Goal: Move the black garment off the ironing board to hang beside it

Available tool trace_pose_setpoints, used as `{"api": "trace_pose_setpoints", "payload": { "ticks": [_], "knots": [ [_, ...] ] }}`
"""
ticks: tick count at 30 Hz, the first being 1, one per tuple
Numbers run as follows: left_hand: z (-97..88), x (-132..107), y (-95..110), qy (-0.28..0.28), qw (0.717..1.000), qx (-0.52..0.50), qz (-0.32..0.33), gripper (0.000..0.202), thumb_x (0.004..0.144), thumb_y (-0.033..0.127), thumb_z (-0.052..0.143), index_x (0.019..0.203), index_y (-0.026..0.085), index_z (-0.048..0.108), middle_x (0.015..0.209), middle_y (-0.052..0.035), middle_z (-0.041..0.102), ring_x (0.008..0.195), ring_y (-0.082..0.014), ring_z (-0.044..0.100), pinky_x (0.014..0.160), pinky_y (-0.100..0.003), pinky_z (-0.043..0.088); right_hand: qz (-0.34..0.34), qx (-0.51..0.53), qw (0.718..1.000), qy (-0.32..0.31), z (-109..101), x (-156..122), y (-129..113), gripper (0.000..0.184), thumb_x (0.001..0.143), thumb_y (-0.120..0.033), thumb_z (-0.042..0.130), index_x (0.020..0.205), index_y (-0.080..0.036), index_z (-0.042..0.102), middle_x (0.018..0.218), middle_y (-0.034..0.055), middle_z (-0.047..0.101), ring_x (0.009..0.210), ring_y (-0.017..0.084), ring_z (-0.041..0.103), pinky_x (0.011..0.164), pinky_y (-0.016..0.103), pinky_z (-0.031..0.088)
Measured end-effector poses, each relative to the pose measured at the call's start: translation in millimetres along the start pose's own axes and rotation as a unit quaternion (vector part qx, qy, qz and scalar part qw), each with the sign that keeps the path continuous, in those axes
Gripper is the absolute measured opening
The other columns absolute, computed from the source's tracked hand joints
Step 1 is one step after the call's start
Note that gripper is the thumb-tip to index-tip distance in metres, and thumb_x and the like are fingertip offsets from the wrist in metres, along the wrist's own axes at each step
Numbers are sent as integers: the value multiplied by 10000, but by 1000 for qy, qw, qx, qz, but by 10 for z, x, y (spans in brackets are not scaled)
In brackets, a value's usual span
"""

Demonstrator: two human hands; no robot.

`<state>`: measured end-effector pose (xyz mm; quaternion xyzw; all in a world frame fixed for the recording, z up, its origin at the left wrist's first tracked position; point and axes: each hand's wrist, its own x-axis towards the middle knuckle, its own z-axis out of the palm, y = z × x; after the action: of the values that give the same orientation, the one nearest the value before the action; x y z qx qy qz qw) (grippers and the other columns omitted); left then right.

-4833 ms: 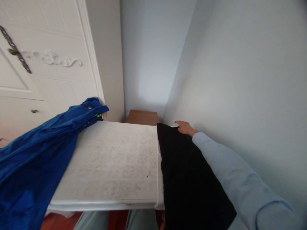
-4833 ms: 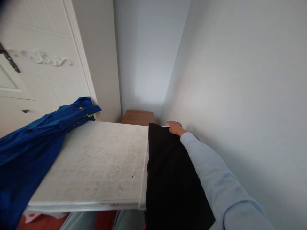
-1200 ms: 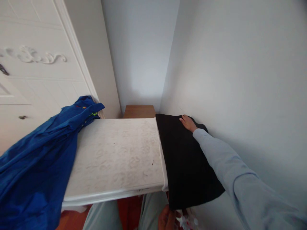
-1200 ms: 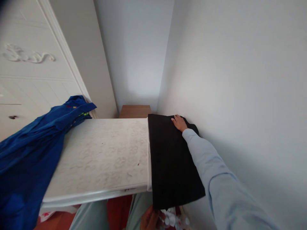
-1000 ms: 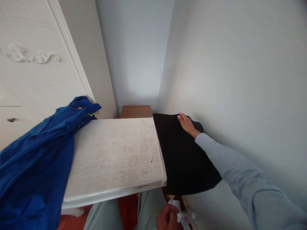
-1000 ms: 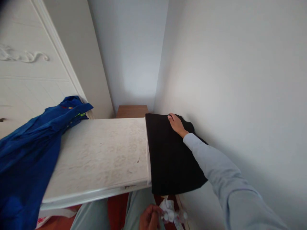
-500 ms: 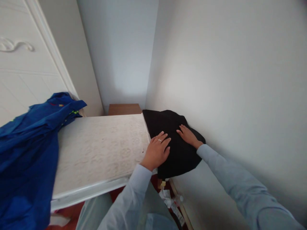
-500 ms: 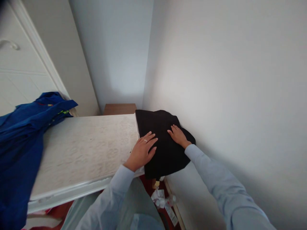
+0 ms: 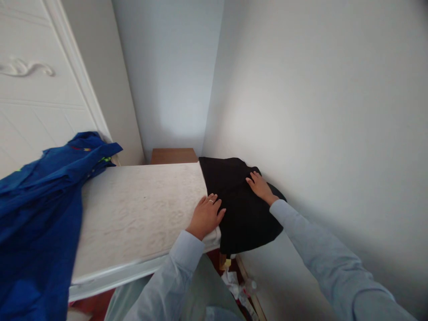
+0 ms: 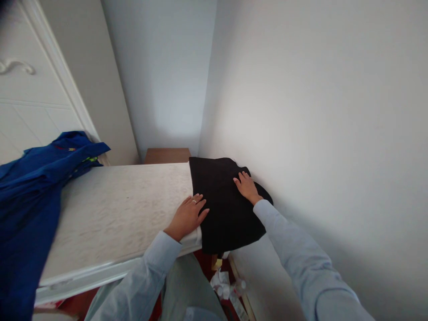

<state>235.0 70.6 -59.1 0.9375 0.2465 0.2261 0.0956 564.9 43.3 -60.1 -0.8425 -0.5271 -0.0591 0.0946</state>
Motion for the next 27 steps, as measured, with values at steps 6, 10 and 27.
{"api": "trace_pose_setpoints", "payload": {
  "ticks": [6, 10, 27],
  "knots": [
    [8, 6, 6, 19, 1000, -10, -14, 355, 960, 318, 528, 1213, 108, 662, 1369, -188, 608, 1327, -304, 525, 1131, -466, 385, 30, 15, 999, -36, 31, 4, -52, 607, 1009, -480, 341, 1422, -71, 513, 1506, 222, 461, 1438, 351, 368, 1159, 501, 301],
    [11, 12, 8, 32, 999, -14, -19, 325, 956, 299, 532, 1187, 117, 673, 1346, -194, 622, 1312, -307, 540, 1118, -482, 403, 10, 25, 999, -25, -40, -3, -56, 660, 1012, -519, 289, 1470, -74, 455, 1551, 187, 413, 1477, 281, 308, 1190, 417, 271],
    [44, -15, 8, 5, 999, -7, -37, 512, 971, 393, 503, 1367, 77, 574, 1472, -219, 500, 1419, -340, 404, 1169, -493, 341, -12, -13, 999, -38, -33, 899, -564, 647, 1021, -514, 268, 1430, -58, 478, 1541, 236, 397, 1463, 312, 305, 1175, 436, 232]
  ]
}}
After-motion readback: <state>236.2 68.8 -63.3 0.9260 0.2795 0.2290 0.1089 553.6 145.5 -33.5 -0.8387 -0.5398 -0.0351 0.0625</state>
